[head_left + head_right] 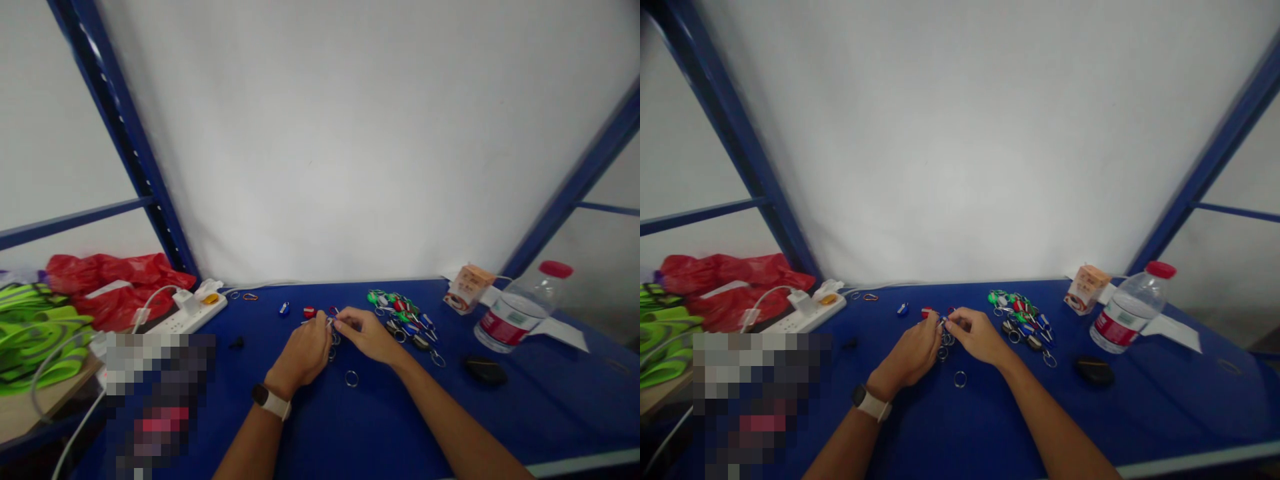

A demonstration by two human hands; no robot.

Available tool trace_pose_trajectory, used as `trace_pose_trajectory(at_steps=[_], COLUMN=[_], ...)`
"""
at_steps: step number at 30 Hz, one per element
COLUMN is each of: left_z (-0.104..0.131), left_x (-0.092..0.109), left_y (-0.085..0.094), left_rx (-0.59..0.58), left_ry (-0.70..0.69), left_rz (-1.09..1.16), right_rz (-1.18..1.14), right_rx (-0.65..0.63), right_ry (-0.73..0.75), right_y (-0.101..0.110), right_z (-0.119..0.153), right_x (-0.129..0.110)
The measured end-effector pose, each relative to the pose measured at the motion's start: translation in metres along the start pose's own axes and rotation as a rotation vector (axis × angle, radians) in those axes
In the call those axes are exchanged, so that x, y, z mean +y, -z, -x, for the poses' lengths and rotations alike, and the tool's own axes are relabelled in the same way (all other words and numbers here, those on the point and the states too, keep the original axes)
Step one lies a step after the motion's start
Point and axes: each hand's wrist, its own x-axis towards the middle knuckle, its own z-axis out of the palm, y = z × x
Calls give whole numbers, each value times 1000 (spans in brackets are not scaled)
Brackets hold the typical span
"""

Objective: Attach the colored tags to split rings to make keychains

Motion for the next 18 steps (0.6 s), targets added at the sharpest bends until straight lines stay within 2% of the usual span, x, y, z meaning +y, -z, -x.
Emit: trace_pose_trajectory(at_steps=[6, 10, 14, 18], left_z=[0, 1, 1, 0], left_x=[0, 3, -2, -14], left_y=[-1, 4, 8, 7], left_rx=[-11, 29, 115, 208], left_ry=[0, 19, 35, 138], left_rz=[19, 69, 134, 97], right_rz=[-49, -97, -61, 147], right_rx=[-44, -24, 78, 247], right_ry=[6, -1, -22, -90], right_y=[-1, -1, 1, 8], right_z=[0, -1, -4, -7], right_x=[-5, -4, 3, 15])
